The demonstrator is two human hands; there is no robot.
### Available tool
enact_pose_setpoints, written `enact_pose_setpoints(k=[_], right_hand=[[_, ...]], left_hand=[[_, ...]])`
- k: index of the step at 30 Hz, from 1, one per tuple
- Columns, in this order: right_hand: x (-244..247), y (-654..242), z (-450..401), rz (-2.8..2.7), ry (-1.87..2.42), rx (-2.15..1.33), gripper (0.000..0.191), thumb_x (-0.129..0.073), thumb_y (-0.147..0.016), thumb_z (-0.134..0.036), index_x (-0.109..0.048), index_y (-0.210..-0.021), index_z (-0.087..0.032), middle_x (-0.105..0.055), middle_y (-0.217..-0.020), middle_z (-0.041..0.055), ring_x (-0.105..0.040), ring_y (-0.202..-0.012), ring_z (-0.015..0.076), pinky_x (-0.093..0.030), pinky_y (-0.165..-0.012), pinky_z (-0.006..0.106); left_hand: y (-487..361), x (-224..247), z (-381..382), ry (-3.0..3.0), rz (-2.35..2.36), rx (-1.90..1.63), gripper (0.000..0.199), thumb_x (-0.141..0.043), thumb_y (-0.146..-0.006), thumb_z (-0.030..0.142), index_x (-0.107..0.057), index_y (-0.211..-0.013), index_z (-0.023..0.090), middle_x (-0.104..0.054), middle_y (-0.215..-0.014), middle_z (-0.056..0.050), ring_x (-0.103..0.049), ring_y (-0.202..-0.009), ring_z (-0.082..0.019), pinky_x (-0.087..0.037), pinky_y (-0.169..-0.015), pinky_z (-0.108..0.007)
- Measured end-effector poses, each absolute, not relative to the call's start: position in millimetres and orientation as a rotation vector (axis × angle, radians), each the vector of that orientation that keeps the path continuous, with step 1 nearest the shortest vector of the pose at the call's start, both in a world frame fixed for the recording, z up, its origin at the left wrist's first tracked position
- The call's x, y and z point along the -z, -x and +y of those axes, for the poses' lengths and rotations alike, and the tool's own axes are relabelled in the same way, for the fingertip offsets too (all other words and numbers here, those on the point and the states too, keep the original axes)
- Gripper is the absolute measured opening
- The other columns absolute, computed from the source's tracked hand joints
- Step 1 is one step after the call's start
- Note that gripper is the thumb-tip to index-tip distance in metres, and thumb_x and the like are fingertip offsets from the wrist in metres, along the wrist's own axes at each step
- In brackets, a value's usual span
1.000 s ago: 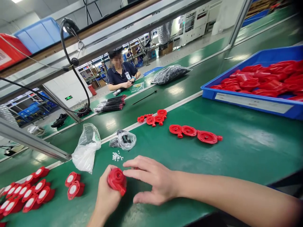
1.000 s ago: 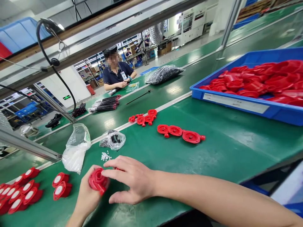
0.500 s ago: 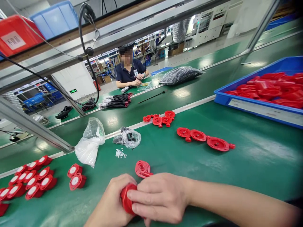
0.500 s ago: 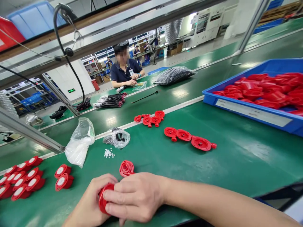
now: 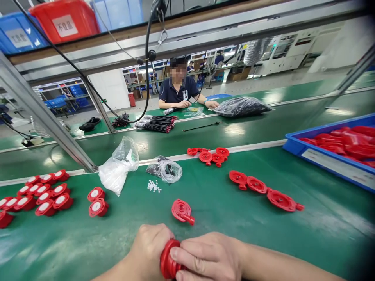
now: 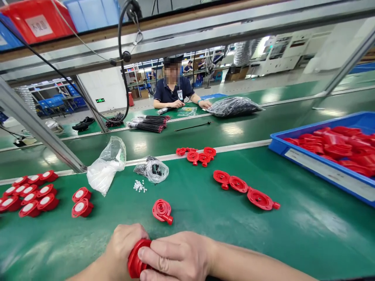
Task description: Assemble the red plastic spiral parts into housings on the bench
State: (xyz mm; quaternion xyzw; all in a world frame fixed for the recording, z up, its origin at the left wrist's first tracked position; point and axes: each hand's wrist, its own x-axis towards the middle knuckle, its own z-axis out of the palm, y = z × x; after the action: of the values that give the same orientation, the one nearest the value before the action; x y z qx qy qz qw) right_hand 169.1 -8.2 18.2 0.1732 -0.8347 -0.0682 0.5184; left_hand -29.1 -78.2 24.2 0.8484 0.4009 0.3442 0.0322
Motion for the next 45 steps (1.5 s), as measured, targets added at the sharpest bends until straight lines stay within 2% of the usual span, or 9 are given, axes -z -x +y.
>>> enact_pose_setpoints(k=[4,8,12,19,24,34,38,41,45], right_hand=[[-12.2,-169.5,-6.3,-2.034,-0.353,0.155,0.012,-0.075,-0.076,-0.017,-0.079,-0.085,-0.009,-0.076,-0.101,0.0223,-0.070,-0.079,0.0232,-0.067,-0.072,0.030],[-17.8,-169.1,0.4,-2.031,-0.371,0.169,0.012,-0.072,-0.079,-0.018,-0.080,-0.088,-0.016,-0.076,-0.112,0.0164,-0.069,-0.096,0.0240,-0.065,-0.090,0.034],[-28.6,-169.8,6.5,-2.052,-0.393,0.247,0.016,-0.070,-0.087,-0.024,-0.081,-0.098,-0.022,-0.073,-0.125,0.0082,-0.065,-0.113,0.0246,-0.060,-0.103,0.038],[-34.0,-173.0,16.5,-2.095,-0.345,0.315,0.020,-0.063,-0.090,-0.021,-0.081,-0.099,-0.018,-0.073,-0.125,0.0103,-0.069,-0.103,0.0236,-0.061,-0.100,0.039],[-27.9,-169.7,23.7,-2.081,-0.311,0.361,0.018,-0.065,-0.091,-0.019,-0.080,-0.100,-0.017,-0.072,-0.128,0.0092,-0.070,-0.105,0.0228,-0.060,-0.101,0.037],[-21.4,-163.6,23.0,-2.122,-0.273,0.289,0.018,-0.072,-0.088,-0.023,-0.078,-0.105,-0.018,-0.067,-0.138,0.0103,-0.065,-0.116,0.0236,-0.056,-0.107,0.039],[-18.3,-167.7,29.5,-2.172,-0.151,0.149,0.044,-0.075,-0.093,-0.041,-0.066,-0.126,-0.013,-0.063,-0.142,0.0178,-0.057,-0.132,0.0278,-0.051,-0.112,0.044],[-16.3,-175.3,40.5,-2.177,0.014,-0.018,0.072,-0.066,-0.098,-0.056,-0.047,-0.146,-0.006,-0.057,-0.144,0.0273,-0.053,-0.136,0.0314,-0.051,-0.108,0.049],[-13.3,-182.6,51.5,-2.328,0.173,-0.195,0.075,-0.073,-0.092,-0.058,-0.051,-0.145,-0.010,-0.059,-0.142,0.0241,-0.059,-0.126,0.0313,-0.054,-0.103,0.048]], left_hand=[[25.8,-18.6,-77.5,-2.580,1.331,-1.113,0.016,-0.052,-0.090,0.033,-0.051,-0.076,0.024,-0.055,-0.058,0.001,-0.048,-0.045,-0.015,-0.032,-0.045,-0.030],[30.1,-26.4,-77.6,-2.680,1.385,-1.211,0.020,-0.045,-0.101,0.021,-0.058,-0.086,0.020,-0.060,-0.064,-0.002,-0.053,-0.052,-0.016,-0.037,-0.050,-0.029],[37.9,-36.5,-77.8,-2.799,1.364,-1.311,0.022,-0.041,-0.104,0.013,-0.063,-0.104,0.013,-0.072,-0.085,-0.012,-0.065,-0.070,-0.020,-0.049,-0.061,-0.031],[49.6,-22.7,-75.4,-2.737,1.398,-1.497,0.029,-0.054,-0.099,0.007,-0.059,-0.127,0.010,-0.073,-0.103,-0.017,-0.067,-0.084,-0.023,-0.055,-0.070,-0.035],[65.9,-16.4,-70.3,-2.720,1.294,-1.610,0.027,-0.060,-0.095,0.004,-0.062,-0.120,0.014,-0.072,-0.111,-0.018,-0.068,-0.094,-0.024,-0.057,-0.077,-0.037],[58.6,-19.1,-59.1,-2.465,1.298,-1.554,0.029,-0.062,-0.087,0.006,-0.062,-0.111,0.021,-0.073,-0.103,-0.011,-0.072,-0.089,-0.022,-0.061,-0.076,-0.033],[40.0,-20.4,-59.4,-2.072,1.299,-1.456,0.024,-0.073,-0.083,0.021,-0.061,-0.104,0.023,-0.071,-0.097,-0.005,-0.072,-0.081,-0.021,-0.062,-0.069,-0.029],[44.9,-20.9,-59.7,-1.998,1.326,-1.721,0.038,-0.083,-0.081,0.024,-0.060,-0.112,0.024,-0.072,-0.106,-0.007,-0.073,-0.095,-0.024,-0.064,-0.080,-0.034],[57.2,-24.3,-52.5,-1.950,1.532,-1.676,0.034,-0.081,-0.084,0.030,-0.062,-0.111,0.022,-0.074,-0.108,-0.009,-0.074,-0.096,-0.026,-0.064,-0.080,-0.038]])
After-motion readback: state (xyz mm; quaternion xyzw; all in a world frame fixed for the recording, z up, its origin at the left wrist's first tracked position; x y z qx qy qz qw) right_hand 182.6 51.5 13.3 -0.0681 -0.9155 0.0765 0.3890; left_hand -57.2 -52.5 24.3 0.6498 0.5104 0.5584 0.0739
